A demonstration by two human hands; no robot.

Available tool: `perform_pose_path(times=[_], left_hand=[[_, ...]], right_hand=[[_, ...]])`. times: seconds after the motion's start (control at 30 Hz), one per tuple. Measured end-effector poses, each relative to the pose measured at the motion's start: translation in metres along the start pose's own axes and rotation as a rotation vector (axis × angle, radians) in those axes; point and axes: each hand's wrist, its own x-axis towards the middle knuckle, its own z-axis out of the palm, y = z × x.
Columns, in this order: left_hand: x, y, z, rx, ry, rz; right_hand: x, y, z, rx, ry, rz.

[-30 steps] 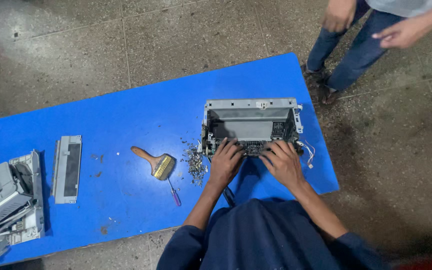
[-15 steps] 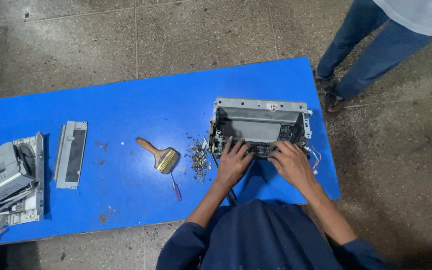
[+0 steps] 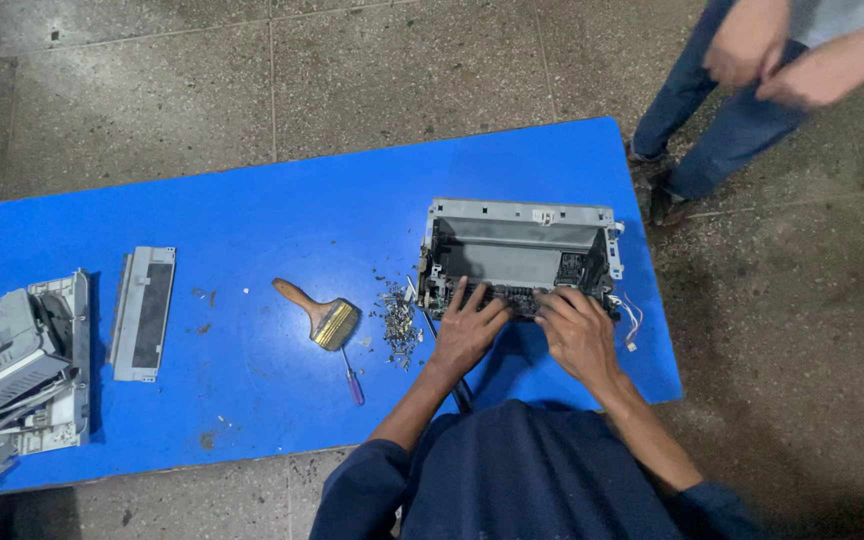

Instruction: The person disassembles a small electronic device on a blue workbench. They remove screws, detach internal components, and use a brush to clean dust and debris from the interior. The person also manipulates wires and circuit boards during the process.

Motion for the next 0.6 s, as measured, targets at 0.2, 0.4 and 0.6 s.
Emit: perform_pose_path(times=[0.2, 0.4, 0.6], left_hand=[[0.007, 0.004, -0.013, -0.031, 0.029, 0.005], [-0.015, 0.018, -0.041, -0.258, 0.339, -0.304], [-0.051, 0.008, -0.060, -0.299, 0.538, -0.748]], right_hand=[[0.000, 0.001, -0.004, -0.008, 0.015, -0.033], [0.015, -0.008, -0.018, 0.035, 0.011, -0.027], [0.032, -0.031, -0.008, 0.251, -0.023, -0.037]])
